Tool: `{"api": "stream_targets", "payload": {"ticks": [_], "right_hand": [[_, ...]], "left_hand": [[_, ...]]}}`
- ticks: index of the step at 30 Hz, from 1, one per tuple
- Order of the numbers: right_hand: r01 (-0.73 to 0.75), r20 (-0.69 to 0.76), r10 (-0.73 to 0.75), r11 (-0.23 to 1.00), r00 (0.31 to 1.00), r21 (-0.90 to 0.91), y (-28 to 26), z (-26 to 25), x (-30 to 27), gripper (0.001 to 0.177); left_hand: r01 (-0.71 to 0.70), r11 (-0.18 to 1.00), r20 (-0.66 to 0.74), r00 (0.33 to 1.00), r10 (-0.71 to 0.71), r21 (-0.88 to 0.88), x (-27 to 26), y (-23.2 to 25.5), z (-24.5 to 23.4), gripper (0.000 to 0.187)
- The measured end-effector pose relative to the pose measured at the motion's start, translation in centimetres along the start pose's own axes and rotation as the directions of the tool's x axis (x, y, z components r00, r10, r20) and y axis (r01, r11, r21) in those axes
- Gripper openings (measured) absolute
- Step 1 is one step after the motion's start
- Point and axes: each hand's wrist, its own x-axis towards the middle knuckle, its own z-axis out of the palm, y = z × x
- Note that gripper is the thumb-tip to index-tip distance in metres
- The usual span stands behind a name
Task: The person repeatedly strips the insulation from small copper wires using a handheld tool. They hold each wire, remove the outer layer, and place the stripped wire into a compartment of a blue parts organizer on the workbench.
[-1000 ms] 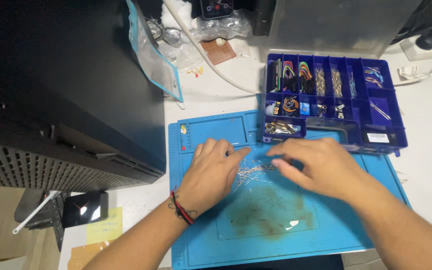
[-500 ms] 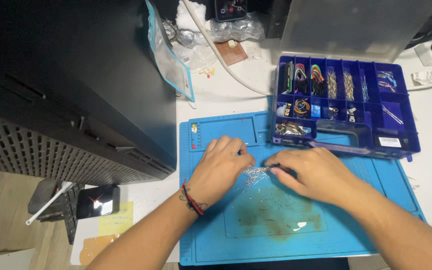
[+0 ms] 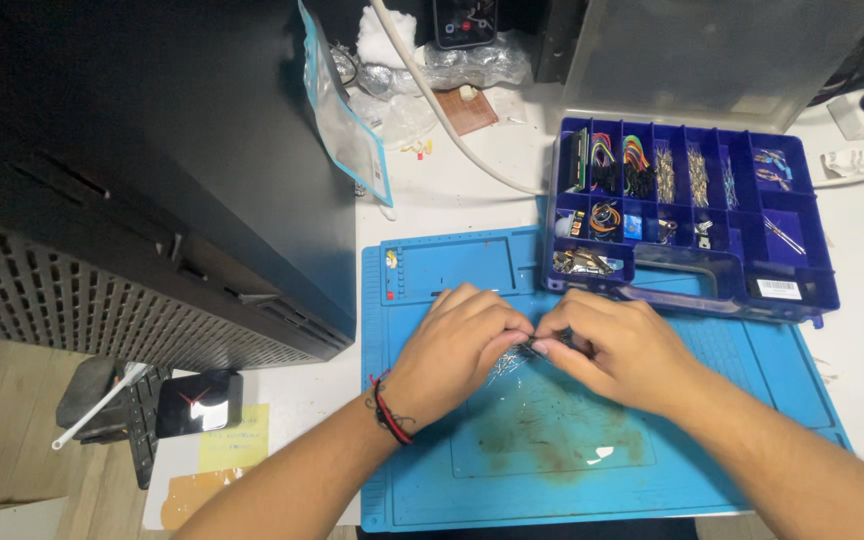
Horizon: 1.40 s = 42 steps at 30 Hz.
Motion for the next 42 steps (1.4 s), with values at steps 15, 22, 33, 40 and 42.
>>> {"api": "stream_targets", "payload": {"ticks": [15, 22, 33, 40, 42], "right_hand": [[0.195, -0.205, -0.156, 0.963, 0.966, 0.185, -0.4, 1.0, -0.2, 0.003], [0.234, -0.242, -0.184, 0.952, 0.953, 0.195, -0.6, 1.0, -0.2, 0.001], [0.276, -0.276, -0.215, 0.939, 0.937, 0.206, -0.8, 1.1, -0.2, 0.004], [0.303, -0.305, -0.234, 0.931, 0.923, 0.204, -0.6, 1.2, -0.4, 0.005], [0.298, -0.342, -0.209, 0.925, 0.916, 0.235, -0.1, 1.4, -0.6, 0.005]], "left_hand": [[-0.063, 0.992, -0.068, 0.996, 0.056, -0.105, -0.1, 0.5, 0.2, 0.007], [-0.041, 0.970, -0.093, 0.995, 0.019, -0.241, -0.3, 0.0, 0.6, 0.011], [-0.082, 0.970, -0.142, 0.989, 0.050, -0.231, -0.1, 0.3, 0.5, 0.010], [-0.075, 0.973, -0.167, 0.985, 0.038, -0.221, 0.1, 0.7, 0.2, 0.009], [-0.081, 0.975, -0.183, 0.982, 0.043, -0.208, 0.0, 0.7, 0.2, 0.006]]}}
